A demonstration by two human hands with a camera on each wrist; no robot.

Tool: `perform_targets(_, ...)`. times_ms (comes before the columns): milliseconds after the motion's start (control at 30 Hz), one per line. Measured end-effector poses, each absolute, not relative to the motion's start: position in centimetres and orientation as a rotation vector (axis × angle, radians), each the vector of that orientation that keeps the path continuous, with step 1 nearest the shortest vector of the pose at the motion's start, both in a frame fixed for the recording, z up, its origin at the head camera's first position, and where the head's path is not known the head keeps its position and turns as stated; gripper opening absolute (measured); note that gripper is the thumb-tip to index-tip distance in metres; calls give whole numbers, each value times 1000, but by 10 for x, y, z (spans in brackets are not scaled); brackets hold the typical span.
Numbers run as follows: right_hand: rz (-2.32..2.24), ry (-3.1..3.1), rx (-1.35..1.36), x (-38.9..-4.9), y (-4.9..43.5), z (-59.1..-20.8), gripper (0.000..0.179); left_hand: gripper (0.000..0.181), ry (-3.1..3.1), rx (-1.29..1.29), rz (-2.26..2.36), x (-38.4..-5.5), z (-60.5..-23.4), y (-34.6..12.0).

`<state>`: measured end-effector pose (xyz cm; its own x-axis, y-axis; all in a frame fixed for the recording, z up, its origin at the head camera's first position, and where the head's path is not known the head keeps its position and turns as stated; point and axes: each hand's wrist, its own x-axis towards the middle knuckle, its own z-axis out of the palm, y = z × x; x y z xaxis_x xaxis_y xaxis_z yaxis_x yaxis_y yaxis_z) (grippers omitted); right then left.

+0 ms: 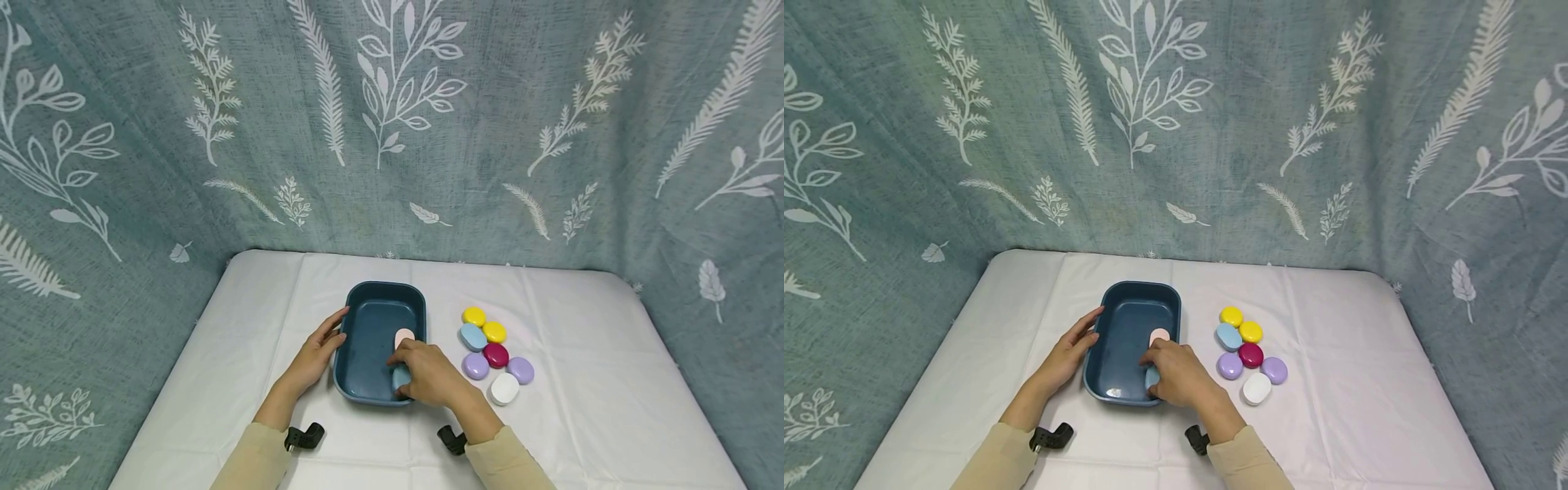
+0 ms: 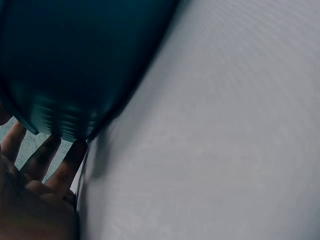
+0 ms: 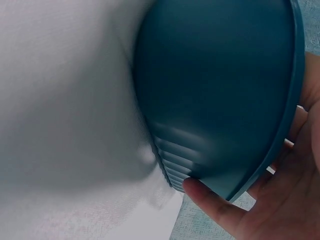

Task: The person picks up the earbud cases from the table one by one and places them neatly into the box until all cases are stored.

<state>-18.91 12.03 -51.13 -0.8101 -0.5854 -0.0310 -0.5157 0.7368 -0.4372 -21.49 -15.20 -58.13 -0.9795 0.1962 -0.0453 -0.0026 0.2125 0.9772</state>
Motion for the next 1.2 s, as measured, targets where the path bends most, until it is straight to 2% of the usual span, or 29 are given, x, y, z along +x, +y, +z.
perform_targets(767, -783, 2798, -889, -193, 147, -477, 38, 51, 2315, 198, 1860, -215, -581, -154)
perform_targets(1200, -785, 2851, -845, -210, 184, -472, 45, 52, 2305, 220, 1865, -217, -583, -155)
